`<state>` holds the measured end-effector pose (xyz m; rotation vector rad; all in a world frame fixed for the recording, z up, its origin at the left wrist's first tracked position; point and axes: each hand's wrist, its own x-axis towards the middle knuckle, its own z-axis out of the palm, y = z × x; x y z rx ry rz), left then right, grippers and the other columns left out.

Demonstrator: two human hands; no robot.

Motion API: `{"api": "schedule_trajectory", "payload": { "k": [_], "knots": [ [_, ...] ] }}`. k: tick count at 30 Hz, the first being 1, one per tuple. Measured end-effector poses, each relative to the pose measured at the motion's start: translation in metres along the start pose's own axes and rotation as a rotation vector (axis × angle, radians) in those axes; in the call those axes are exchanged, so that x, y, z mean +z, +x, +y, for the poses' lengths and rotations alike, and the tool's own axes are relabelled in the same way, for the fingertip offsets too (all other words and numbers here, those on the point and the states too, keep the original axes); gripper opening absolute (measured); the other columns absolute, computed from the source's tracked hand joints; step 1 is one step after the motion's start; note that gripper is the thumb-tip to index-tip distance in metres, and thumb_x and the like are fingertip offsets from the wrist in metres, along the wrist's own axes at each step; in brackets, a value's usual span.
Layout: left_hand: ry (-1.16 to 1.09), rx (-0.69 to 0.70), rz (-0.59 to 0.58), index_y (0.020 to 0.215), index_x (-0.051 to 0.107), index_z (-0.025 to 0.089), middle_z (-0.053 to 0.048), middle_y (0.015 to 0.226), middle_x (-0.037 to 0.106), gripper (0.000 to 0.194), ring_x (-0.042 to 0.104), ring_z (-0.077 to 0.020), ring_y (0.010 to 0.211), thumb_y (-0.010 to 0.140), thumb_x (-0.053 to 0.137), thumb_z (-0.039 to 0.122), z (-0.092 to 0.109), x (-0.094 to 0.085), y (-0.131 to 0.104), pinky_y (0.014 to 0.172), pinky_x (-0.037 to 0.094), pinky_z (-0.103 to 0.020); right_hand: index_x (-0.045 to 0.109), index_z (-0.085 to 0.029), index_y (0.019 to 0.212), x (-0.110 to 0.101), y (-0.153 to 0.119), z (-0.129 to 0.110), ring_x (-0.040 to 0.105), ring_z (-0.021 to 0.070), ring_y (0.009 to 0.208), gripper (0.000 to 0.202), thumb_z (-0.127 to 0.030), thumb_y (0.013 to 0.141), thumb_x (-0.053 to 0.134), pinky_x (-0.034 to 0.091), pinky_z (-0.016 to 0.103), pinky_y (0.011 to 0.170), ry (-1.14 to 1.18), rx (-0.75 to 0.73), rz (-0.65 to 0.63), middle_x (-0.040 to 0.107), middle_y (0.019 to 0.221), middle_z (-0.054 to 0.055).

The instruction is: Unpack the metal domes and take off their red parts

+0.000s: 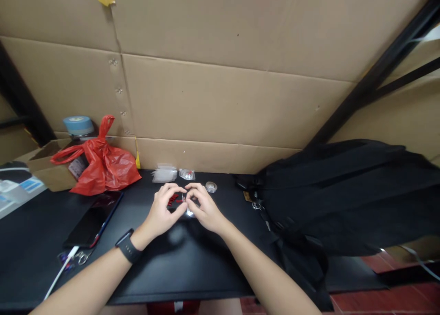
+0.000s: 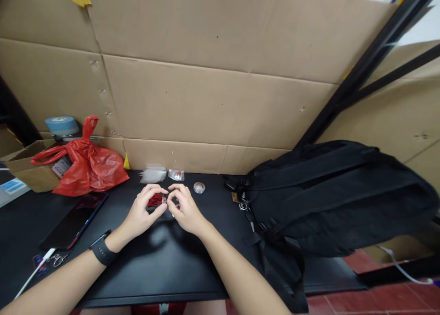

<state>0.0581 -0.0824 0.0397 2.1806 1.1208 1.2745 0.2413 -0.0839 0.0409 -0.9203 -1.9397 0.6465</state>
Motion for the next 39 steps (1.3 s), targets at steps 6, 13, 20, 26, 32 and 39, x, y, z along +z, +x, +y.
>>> {"api": "schedule_trajectory", "payload": {
  "k": [6, 13, 20, 26, 32, 39],
  "knots": [
    [0.161, -0.028, -0.094, 0.098, 0.067, 0.025, -0.004, 0.11, 0.062, 0.016, 0.056, -0.0248, 0.107, 0.083, 0.064, 0.029, -0.002, 0.002, 0.0, 0.093, 0.04, -0.041, 0.057, -0.021, 0.088, -0.004, -0.001, 0.002, 0.047, 0.0234, 0.122, 0.01, -0.025, 0.095, 0.051, 0.035, 0.043, 0.107, -0.032, 0.005, -0.006, 0.051, 0.127, 0.01],
    [0.237, -0.057, -0.108, 0.092, 0.075, 0.03, -0.003, 0.1, 0.066, 0.016, 0.056, -0.0235, 0.1, 0.09, 0.061, 0.036, -0.008, 0.007, -0.002, 0.085, 0.038, -0.038, 0.058, -0.02, 0.089, -0.015, 0.003, 0.004, 0.058, 0.0189, 0.103, 0.015, -0.028, 0.097, 0.048, 0.044, 0.034, 0.092, -0.119, 0.038, -0.036, 0.059, 0.113, 0.008],
    [0.237, -0.148, -0.176, 0.09, 0.072, 0.027, 0.0, 0.094, 0.073, 0.022, 0.06, -0.0205, 0.094, 0.095, 0.052, 0.034, -0.012, 0.003, 0.002, 0.084, 0.037, -0.034, 0.069, -0.022, 0.091, -0.027, 0.001, 0.026, 0.062, 0.0163, 0.083, 0.007, -0.024, 0.084, 0.069, 0.041, 0.025, 0.069, -0.459, 0.216, -0.344, 0.067, 0.089, 0.002],
    [0.26, -0.181, -0.127, 0.093, 0.067, 0.025, -0.001, 0.093, 0.073, 0.022, 0.062, -0.0212, 0.091, 0.096, 0.047, 0.035, -0.015, 0.003, 0.002, 0.084, 0.038, -0.036, 0.064, -0.018, 0.086, -0.019, 0.004, 0.033, 0.064, 0.0142, 0.07, 0.004, -0.021, 0.088, 0.062, 0.048, 0.026, 0.067, -0.173, 0.195, -0.182, 0.067, 0.084, 0.003],
    [0.171, -0.142, -0.133, 0.093, 0.066, 0.024, -0.002, 0.093, 0.073, 0.018, 0.064, -0.0207, 0.09, 0.095, 0.051, 0.034, -0.018, 0.003, 0.002, 0.082, 0.043, -0.035, 0.058, -0.018, 0.09, -0.002, 0.004, 0.027, 0.072, 0.0157, 0.078, 0.028, -0.045, 0.088, 0.063, 0.056, 0.028, 0.068, 0.381, 0.255, -0.06, 0.064, 0.112, 0.008],
    [0.121, -0.131, -0.09, 0.092, 0.069, 0.024, -0.001, 0.088, 0.073, 0.017, 0.066, -0.0193, 0.088, 0.093, 0.056, 0.035, -0.017, 0.002, 0.002, 0.08, 0.047, -0.033, 0.061, -0.021, 0.107, 0.006, 0.003, 0.028, 0.074, 0.0158, 0.073, 0.039, -0.046, 0.079, 0.073, 0.057, 0.024, 0.06, 0.568, 0.379, -0.016, 0.066, 0.113, 0.006]
  ]
}}
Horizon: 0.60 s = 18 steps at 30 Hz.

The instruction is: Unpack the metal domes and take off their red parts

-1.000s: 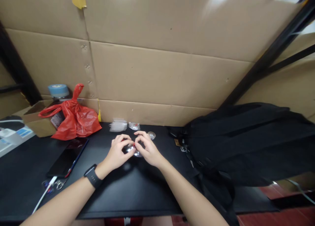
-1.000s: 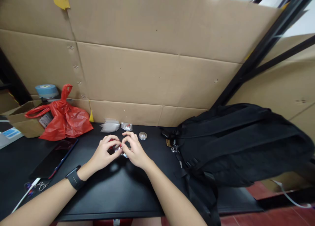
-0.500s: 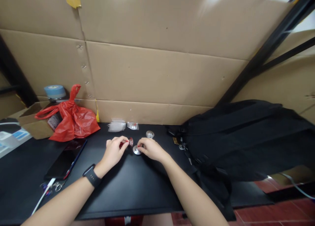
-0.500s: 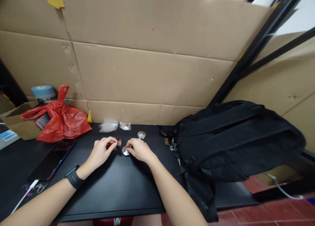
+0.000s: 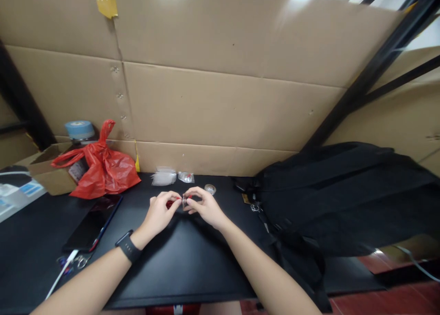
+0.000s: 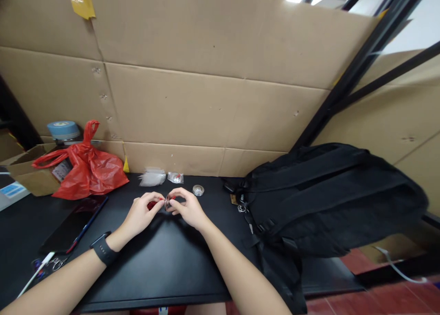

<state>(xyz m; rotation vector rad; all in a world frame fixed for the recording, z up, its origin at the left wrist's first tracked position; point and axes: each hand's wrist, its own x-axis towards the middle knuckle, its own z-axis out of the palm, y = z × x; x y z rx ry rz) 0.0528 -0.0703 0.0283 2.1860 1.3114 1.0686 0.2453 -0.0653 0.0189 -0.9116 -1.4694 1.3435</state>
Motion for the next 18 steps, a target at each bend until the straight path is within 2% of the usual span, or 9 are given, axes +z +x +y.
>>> {"api": "schedule_trajectory", "payload": {
  "k": [5, 10, 12, 15, 18],
  "knots": [
    [-0.017, -0.021, 0.001, 0.091, 0.069, 0.024, -0.001, 0.087, 0.074, 0.017, 0.067, -0.0189, 0.086, 0.093, 0.056, 0.034, -0.001, 0.0, 0.001, 0.08, 0.047, -0.033, 0.068, -0.021, 0.115, 0.001, 0.0, 0.0, 0.074, 0.017, 0.074, 0.047, -0.046, 0.077, 0.076, 0.059, 0.028, 0.065, 0.039, 0.008, 0.027, 0.068, 0.108, 0.008],
    [0.008, -0.008, -0.005, 0.09, 0.07, 0.024, -0.002, 0.091, 0.074, 0.019, 0.065, -0.0207, 0.093, 0.093, 0.054, 0.035, 0.0, 0.001, 0.004, 0.085, 0.045, -0.036, 0.073, -0.021, 0.112, 0.0, 0.003, 0.003, 0.073, 0.0176, 0.08, 0.059, -0.035, 0.058, 0.09, 0.06, 0.031, 0.075, 0.01, -0.068, 0.025, 0.065, 0.115, 0.007],
    [0.059, -0.001, -0.021, 0.094, 0.07, 0.025, -0.003, 0.097, 0.074, 0.022, 0.063, -0.0221, 0.099, 0.095, 0.052, 0.037, -0.002, 0.0, 0.006, 0.09, 0.042, -0.04, 0.073, -0.02, 0.112, -0.001, 0.004, 0.004, 0.073, 0.0169, 0.077, 0.059, -0.035, 0.058, 0.089, 0.06, 0.03, 0.074, -0.017, -0.08, 0.056, 0.065, 0.113, 0.007],
    [0.18, -0.005, 0.017, 0.103, 0.071, 0.028, -0.004, 0.114, 0.071, 0.028, 0.056, -0.025, 0.112, 0.098, 0.047, 0.04, -0.014, -0.001, 0.01, 0.096, 0.038, -0.045, 0.07, -0.019, 0.115, -0.005, 0.005, 0.003, 0.073, 0.0175, 0.074, 0.058, -0.036, 0.062, 0.086, 0.061, 0.031, 0.071, -0.067, -0.058, 0.11, 0.07, 0.104, 0.007],
    [0.3, -0.034, 0.074, 0.11, 0.071, 0.029, -0.006, 0.131, 0.064, 0.032, 0.046, -0.0291, 0.121, 0.098, 0.044, 0.042, -0.036, -0.002, 0.013, 0.098, 0.035, -0.05, 0.068, -0.018, 0.117, -0.009, 0.004, -0.001, 0.073, 0.0197, 0.072, 0.058, -0.036, 0.064, 0.084, 0.061, 0.033, 0.07, -0.113, -0.032, 0.163, 0.073, 0.09, 0.006]
  ]
}}
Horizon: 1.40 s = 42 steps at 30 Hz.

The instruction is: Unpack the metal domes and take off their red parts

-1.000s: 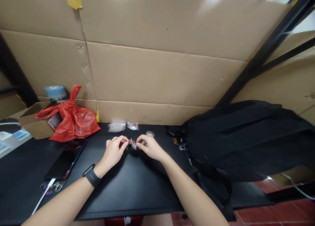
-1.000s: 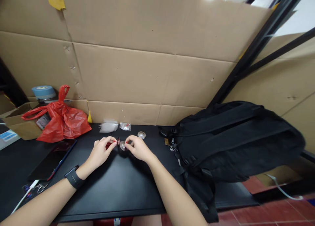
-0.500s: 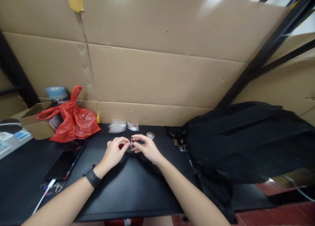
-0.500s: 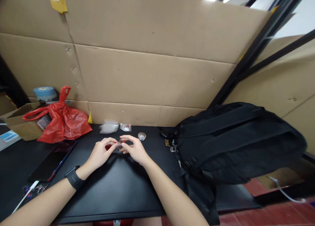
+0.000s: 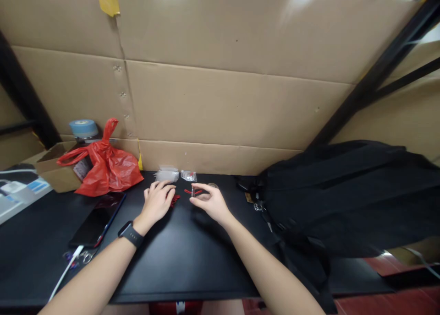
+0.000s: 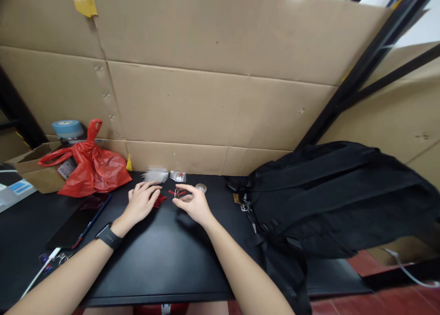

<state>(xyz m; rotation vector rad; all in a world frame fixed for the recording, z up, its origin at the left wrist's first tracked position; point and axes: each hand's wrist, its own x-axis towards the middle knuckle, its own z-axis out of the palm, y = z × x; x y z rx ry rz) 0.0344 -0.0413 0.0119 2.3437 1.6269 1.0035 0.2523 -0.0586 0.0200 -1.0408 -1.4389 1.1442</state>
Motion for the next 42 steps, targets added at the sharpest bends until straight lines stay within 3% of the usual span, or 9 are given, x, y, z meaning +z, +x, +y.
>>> {"api": "schedule_trajectory", "payload": {
  "k": [4, 9, 16, 21, 25, 29, 33, 37, 42],
  "knots": [
    [0.073, -0.04, -0.032, 0.122, 0.067, 0.029, -0.009, 0.137, 0.06, 0.036, 0.044, -0.0324, 0.125, 0.097, 0.044, 0.042, -0.018, 0.01, 0.002, 0.099, 0.035, -0.055, 0.068, -0.018, 0.115, -0.002, -0.001, -0.005, 0.073, 0.0199, 0.072, 0.055, -0.036, 0.065, 0.082, 0.061, 0.032, 0.069, -0.052, -0.014, 0.022, 0.074, 0.095, 0.008],
    [0.112, -0.035, 0.026, 0.133, 0.057, 0.026, -0.011, 0.138, 0.059, 0.039, 0.045, -0.0328, 0.127, 0.098, 0.043, 0.036, -0.011, 0.003, 0.004, 0.1, 0.035, -0.055, 0.067, -0.017, 0.114, -0.006, -0.002, -0.013, 0.073, 0.0192, 0.072, 0.052, -0.035, 0.067, 0.08, 0.06, 0.031, 0.067, -0.131, -0.049, 0.046, 0.073, 0.101, 0.009],
    [0.021, 0.331, 0.186, 0.133, 0.056, 0.023, -0.012, 0.13, 0.064, 0.037, 0.058, -0.0254, 0.119, 0.097, 0.048, 0.024, 0.02, -0.027, -0.001, 0.1, 0.039, -0.041, 0.066, -0.017, 0.115, -0.03, 0.006, -0.017, 0.073, 0.0196, 0.074, 0.053, -0.038, 0.068, 0.079, 0.06, 0.032, 0.071, -0.147, -0.109, 0.182, 0.073, 0.103, 0.01],
    [-0.137, 0.508, -0.086, 0.107, 0.065, 0.023, -0.004, 0.089, 0.07, 0.02, 0.064, -0.0185, 0.083, 0.095, 0.049, 0.021, 0.044, -0.014, -0.016, 0.083, 0.046, -0.032, 0.066, -0.018, 0.115, -0.045, 0.01, -0.019, 0.072, 0.0176, 0.073, 0.053, -0.039, 0.069, 0.079, 0.06, 0.031, 0.07, -0.141, -0.136, 0.267, 0.069, 0.117, 0.011],
    [-0.154, 0.602, -0.373, 0.08, 0.064, 0.023, -0.005, 0.09, 0.068, 0.011, 0.063, -0.0207, 0.091, 0.085, 0.055, 0.018, 0.061, -0.007, -0.026, 0.09, 0.042, -0.034, 0.065, -0.018, 0.117, -0.051, 0.01, -0.021, 0.073, 0.0192, 0.073, 0.053, -0.039, 0.069, 0.079, 0.06, 0.03, 0.067, -0.168, -0.129, 0.272, 0.07, 0.114, 0.011],
    [-0.195, 0.623, -0.511, 0.083, 0.063, 0.024, -0.004, 0.101, 0.069, 0.01, 0.064, -0.0203, 0.095, 0.081, 0.056, 0.016, 0.065, -0.011, -0.028, 0.093, 0.041, -0.033, 0.066, -0.018, 0.118, -0.051, 0.009, -0.021, 0.073, 0.0197, 0.073, 0.052, -0.037, 0.071, 0.077, 0.058, 0.029, 0.065, -0.249, -0.11, 0.243, 0.072, 0.109, 0.011],
    [-0.167, 0.591, -0.506, 0.11, 0.064, 0.028, -0.007, 0.131, 0.062, 0.022, 0.057, -0.0244, 0.121, 0.09, 0.056, 0.025, 0.057, -0.009, -0.028, 0.102, 0.039, -0.038, 0.065, -0.019, 0.12, -0.051, 0.005, -0.027, 0.071, 0.0181, 0.079, 0.045, -0.03, 0.076, 0.071, 0.056, 0.028, 0.066, -0.372, -0.213, 0.167, 0.069, 0.113, 0.011],
    [-0.073, 0.513, -0.409, 0.131, 0.058, 0.033, -0.009, 0.141, 0.054, 0.038, 0.042, -0.0309, 0.136, 0.093, 0.056, 0.034, 0.048, 0.002, -0.028, 0.109, 0.034, -0.049, 0.066, -0.022, 0.116, -0.055, -0.005, -0.042, 0.065, 0.0168, 0.089, 0.04, -0.019, 0.077, 0.067, 0.052, 0.028, 0.077, -0.67, -0.342, -0.113, 0.069, 0.111, 0.006],
    [0.07, 0.447, -0.426, 0.136, 0.055, 0.034, -0.01, 0.145, 0.048, 0.04, 0.039, -0.0343, 0.137, 0.097, 0.05, 0.04, 0.045, 0.006, -0.028, 0.108, 0.035, -0.054, 0.067, -0.022, 0.097, -0.056, -0.018, -0.053, 0.062, 0.0141, 0.066, 0.027, -0.018, 0.071, 0.071, 0.046, 0.024, 0.065, -0.959, -0.074, -0.403, 0.068, 0.076, -0.001]
  ]
}}
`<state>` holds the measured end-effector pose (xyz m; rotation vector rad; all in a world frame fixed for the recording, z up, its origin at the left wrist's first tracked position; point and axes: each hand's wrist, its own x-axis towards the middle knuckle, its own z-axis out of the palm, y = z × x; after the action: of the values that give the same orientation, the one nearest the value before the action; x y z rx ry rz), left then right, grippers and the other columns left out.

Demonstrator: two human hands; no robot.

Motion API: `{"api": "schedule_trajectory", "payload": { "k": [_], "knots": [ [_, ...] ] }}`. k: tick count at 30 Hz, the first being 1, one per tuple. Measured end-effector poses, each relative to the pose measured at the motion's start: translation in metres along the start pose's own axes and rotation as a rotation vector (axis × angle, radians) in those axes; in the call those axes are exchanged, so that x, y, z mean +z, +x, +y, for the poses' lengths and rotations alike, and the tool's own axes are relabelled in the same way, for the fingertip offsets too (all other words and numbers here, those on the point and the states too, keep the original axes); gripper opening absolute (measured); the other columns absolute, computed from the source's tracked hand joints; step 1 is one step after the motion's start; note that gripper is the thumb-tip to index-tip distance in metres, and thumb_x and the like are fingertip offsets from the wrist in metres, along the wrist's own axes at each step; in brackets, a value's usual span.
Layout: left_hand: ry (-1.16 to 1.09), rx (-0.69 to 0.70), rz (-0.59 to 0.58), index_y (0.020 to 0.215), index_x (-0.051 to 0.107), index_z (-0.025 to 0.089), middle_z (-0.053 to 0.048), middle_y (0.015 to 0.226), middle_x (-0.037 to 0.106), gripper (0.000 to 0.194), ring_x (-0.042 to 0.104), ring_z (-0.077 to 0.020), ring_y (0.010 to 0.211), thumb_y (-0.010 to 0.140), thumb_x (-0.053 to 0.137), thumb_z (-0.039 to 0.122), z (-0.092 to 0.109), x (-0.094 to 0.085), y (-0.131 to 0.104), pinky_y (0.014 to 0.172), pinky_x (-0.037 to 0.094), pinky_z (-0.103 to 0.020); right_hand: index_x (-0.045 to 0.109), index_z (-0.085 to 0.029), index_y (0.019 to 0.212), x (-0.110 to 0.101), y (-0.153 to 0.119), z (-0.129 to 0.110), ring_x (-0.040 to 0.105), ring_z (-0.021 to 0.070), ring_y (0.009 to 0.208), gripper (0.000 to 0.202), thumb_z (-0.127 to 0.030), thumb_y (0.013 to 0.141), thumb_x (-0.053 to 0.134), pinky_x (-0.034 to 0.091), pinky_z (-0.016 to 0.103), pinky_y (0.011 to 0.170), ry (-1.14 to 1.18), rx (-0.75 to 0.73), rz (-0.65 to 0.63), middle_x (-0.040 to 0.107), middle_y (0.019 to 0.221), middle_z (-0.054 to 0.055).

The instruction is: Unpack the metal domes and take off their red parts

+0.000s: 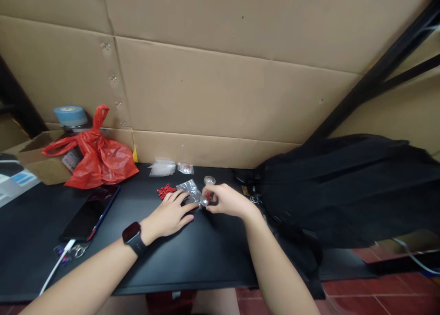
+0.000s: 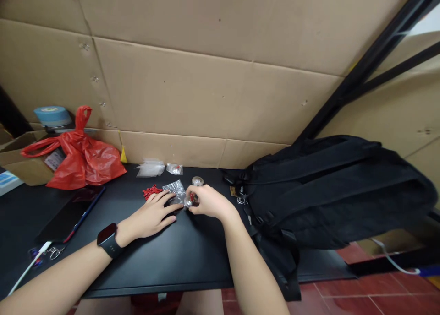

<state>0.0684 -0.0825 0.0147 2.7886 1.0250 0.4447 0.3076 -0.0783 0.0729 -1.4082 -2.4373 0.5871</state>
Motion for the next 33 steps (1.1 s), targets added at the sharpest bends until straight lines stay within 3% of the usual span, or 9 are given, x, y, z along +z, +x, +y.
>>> {"api": "schedule_trajectory", "payload": {
  "k": [4, 9, 12, 18, 22, 27, 33],
  "knots": [
    [0.029, -0.021, -0.05, 0.138, 0.053, 0.034, -0.011, 0.149, 0.046, 0.039, 0.04, -0.033, 0.137, 0.099, 0.046, 0.037, 0.001, -0.003, -0.002, 0.108, 0.035, -0.053, 0.067, -0.022, 0.089, 0.008, -0.001, -0.004, 0.064, 0.016, 0.068, 0.021, -0.02, 0.069, 0.073, 0.043, 0.023, 0.064, -0.1, 0.121, -0.063, 0.069, 0.078, 0.001],
    [0.0, 0.003, -0.045, 0.136, 0.055, 0.039, -0.009, 0.153, 0.041, 0.039, 0.038, -0.0331, 0.139, 0.099, 0.045, 0.035, -0.001, -0.002, -0.005, 0.108, 0.034, -0.054, 0.067, -0.022, 0.1, 0.021, 0.007, -0.006, 0.067, 0.0204, 0.079, 0.029, -0.024, 0.073, 0.075, 0.043, 0.025, 0.067, -0.156, 0.164, 0.015, 0.071, 0.088, 0.005],
    [-0.009, 0.003, -0.05, 0.137, 0.055, 0.039, -0.008, 0.154, 0.041, 0.039, 0.037, -0.0333, 0.14, 0.099, 0.047, 0.036, -0.003, -0.001, -0.006, 0.108, 0.033, -0.055, 0.066, -0.021, 0.105, 0.027, 0.012, -0.004, 0.066, 0.0187, 0.076, 0.032, -0.023, 0.075, 0.076, 0.043, 0.024, 0.065, -0.11, 0.129, 0.059, 0.07, 0.086, 0.004],
    [-0.023, 0.028, -0.03, 0.136, 0.056, 0.039, -0.007, 0.156, 0.038, 0.038, 0.034, -0.0328, 0.142, 0.099, 0.047, 0.038, -0.006, 0.002, -0.006, 0.11, 0.032, -0.054, 0.064, -0.019, 0.111, 0.033, 0.02, 0.007, 0.062, 0.0119, 0.066, 0.04, -0.006, 0.074, 0.074, 0.046, 0.023, 0.064, 0.094, -0.017, 0.075, 0.067, 0.088, 0.002],
    [-0.02, 0.027, -0.033, 0.137, 0.055, 0.039, -0.007, 0.157, 0.036, 0.039, 0.033, -0.0316, 0.143, 0.099, 0.046, 0.036, -0.005, 0.001, -0.007, 0.111, 0.031, -0.053, 0.064, -0.022, 0.111, 0.04, 0.026, 0.013, 0.061, 0.0128, 0.072, 0.041, -0.008, 0.075, 0.075, 0.047, 0.025, 0.069, -0.012, -0.055, 0.198, 0.067, 0.1, 0.003],
    [-0.013, 0.035, -0.042, 0.137, 0.055, 0.039, -0.007, 0.159, 0.032, 0.04, 0.028, -0.031, 0.146, 0.099, 0.045, 0.031, -0.004, -0.002, -0.007, 0.111, 0.031, -0.053, 0.063, -0.027, 0.107, 0.051, 0.035, 0.015, 0.062, 0.019, 0.099, 0.03, -0.021, 0.081, 0.076, 0.046, 0.027, 0.076, -0.199, -0.043, 0.322, 0.066, 0.105, 0.001],
    [-0.006, 0.053, -0.024, 0.133, 0.058, 0.039, -0.008, 0.157, 0.035, 0.037, 0.028, -0.0303, 0.146, 0.099, 0.046, 0.029, -0.006, -0.002, -0.007, 0.112, 0.029, -0.054, 0.063, -0.022, 0.097, 0.062, 0.051, 0.012, 0.059, 0.02, 0.095, 0.01, -0.023, 0.088, 0.067, 0.044, 0.028, 0.073, -0.305, 0.002, 0.374, 0.064, 0.1, 0.004]
  ]
}}
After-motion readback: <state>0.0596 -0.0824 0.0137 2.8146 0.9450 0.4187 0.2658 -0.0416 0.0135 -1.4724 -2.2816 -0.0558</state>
